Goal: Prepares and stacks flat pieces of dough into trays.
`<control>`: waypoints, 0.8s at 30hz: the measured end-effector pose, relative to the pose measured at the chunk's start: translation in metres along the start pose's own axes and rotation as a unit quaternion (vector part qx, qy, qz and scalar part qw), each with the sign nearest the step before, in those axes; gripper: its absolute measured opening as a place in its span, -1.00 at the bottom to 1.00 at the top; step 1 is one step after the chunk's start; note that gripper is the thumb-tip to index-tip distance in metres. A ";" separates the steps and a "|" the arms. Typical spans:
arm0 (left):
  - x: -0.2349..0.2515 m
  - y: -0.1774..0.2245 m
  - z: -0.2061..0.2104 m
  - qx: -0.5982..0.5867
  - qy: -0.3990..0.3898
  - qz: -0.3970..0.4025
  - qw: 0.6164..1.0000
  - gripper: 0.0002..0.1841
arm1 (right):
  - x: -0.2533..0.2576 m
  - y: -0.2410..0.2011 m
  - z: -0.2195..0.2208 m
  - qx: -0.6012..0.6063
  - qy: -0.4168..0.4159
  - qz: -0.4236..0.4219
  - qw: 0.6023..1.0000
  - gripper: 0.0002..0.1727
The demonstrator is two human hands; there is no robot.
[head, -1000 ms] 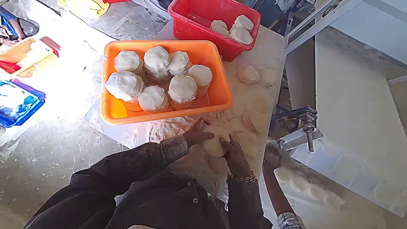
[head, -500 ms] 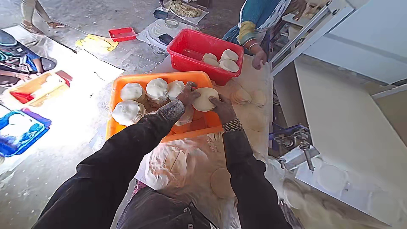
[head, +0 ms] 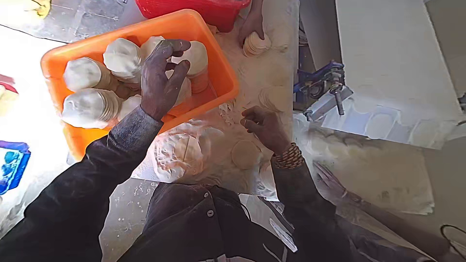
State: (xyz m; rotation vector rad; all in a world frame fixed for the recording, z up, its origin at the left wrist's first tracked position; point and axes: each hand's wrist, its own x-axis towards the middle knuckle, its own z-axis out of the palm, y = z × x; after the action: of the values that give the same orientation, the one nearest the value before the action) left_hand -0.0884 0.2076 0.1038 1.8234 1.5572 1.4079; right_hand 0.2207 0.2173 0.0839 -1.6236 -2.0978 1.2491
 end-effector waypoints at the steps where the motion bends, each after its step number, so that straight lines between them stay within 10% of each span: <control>1: -0.019 0.011 0.008 -0.058 0.007 0.031 0.998 -0.69 | -0.015 0.013 0.005 -0.061 -0.035 0.068 0.995 -0.69; 4: -0.080 0.034 0.051 -0.168 -0.089 -0.019 0.982 -0.73 | -0.035 0.042 0.031 -0.209 -0.124 0.211 0.947 -0.49; 10: -0.153 0.006 0.135 -0.174 -0.278 -0.256 0.909 -0.71 | -0.034 0.069 0.051 -0.227 -0.085 0.218 0.945 -0.21; 18: -0.176 -0.003 0.133 -0.197 -0.216 -0.284 0.913 -0.66 | -0.033 0.069 0.041 -0.146 -0.146 0.101 0.973 -0.49; 24: -0.191 -0.006 0.170 -0.346 -0.041 -0.315 0.883 -0.31 | -0.088 0.057 0.087 -0.031 0.186 -0.148 0.971 -0.53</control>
State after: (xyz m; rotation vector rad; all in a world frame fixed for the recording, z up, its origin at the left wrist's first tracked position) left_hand 0.0704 0.0935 -0.0608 0.8342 1.2012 1.2885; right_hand 0.2394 0.1004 0.0175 -1.3709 -2.0545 0.7260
